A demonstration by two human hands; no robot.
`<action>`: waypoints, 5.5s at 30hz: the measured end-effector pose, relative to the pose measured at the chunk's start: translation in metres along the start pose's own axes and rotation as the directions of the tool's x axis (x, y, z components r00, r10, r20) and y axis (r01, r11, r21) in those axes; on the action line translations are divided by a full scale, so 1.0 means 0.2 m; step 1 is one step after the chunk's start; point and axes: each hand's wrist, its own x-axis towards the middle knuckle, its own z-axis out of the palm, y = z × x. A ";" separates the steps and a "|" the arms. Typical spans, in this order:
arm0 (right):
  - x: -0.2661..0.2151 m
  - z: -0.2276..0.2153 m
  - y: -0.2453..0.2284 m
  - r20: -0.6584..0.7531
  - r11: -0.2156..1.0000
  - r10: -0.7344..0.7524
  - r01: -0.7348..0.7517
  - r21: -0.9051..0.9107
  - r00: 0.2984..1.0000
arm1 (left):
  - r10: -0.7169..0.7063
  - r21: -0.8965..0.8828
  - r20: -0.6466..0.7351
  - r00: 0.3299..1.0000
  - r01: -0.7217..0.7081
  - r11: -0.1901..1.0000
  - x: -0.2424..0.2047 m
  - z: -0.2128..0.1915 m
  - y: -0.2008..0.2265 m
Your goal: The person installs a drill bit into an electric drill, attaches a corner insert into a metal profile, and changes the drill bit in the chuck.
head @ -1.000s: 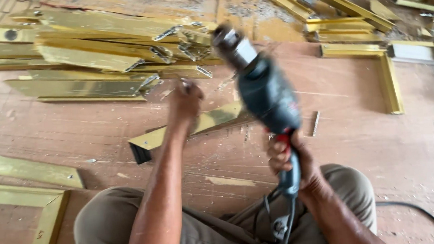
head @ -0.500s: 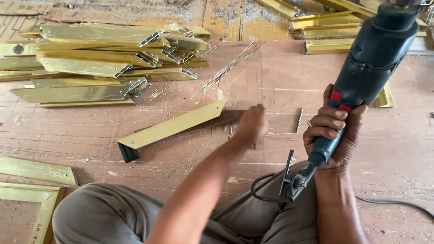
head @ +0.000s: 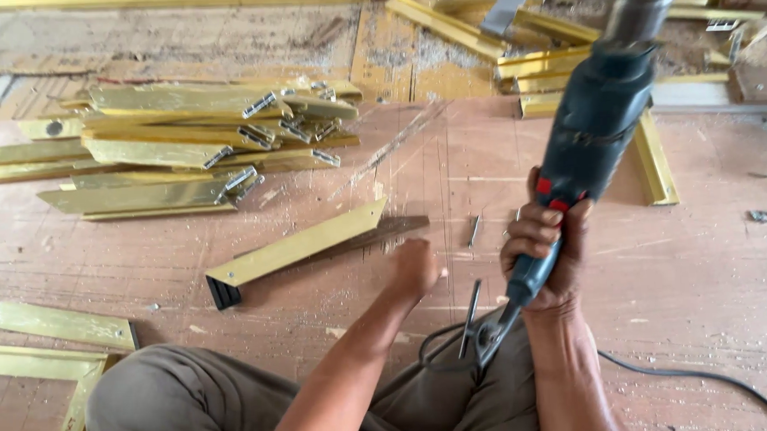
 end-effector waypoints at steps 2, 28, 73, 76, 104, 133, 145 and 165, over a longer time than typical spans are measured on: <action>-0.01 0.00 0.05 0.021 0.999 0.044 -0.045 0.009 0.999 | 0.007 0.031 0.017 1.000 -0.007 0.999 0.04 0.03 -0.05; -0.01 -0.16 0.40 -0.248 0.888 0.196 -0.279 -0.365 0.949 | 0.082 -0.402 -0.878 0.471 -0.821 0.406 -0.32 -1.83 0.07; -0.05 -0.10 0.53 -0.519 0.822 0.159 -0.403 -0.401 0.840 | -0.091 -0.580 -0.791 0.605 -0.788 -0.205 -0.40 -1.59 0.22; -0.06 -0.10 0.52 -0.469 0.852 0.234 -0.412 -0.323 0.852 | -0.089 -0.582 -0.789 0.608 -0.786 -0.209 -0.41 -1.61 0.22; -0.05 -0.26 0.56 -0.377 0.840 0.423 -0.513 -0.177 0.824 | -0.141 -0.578 -0.770 0.622 -0.774 -0.257 -0.41 -1.54 0.02; -0.01 -0.29 0.62 -0.521 0.872 0.359 -0.477 -0.108 0.774 | -0.187 -0.798 -0.592 0.784 -0.603 0.000 -0.40 -1.46 -0.11; -0.01 -0.29 0.64 -0.488 0.852 0.428 -0.519 -0.063 0.761 | 0.081 -0.863 -0.494 0.866 -0.476 -0.169 -0.43 -1.44 -0.24; -0.06 -0.35 0.61 -0.313 0.793 0.439 -0.527 -0.306 0.842 | 0.073 -0.817 -0.565 0.822 -0.546 -0.184 -0.50 -1.45 -0.16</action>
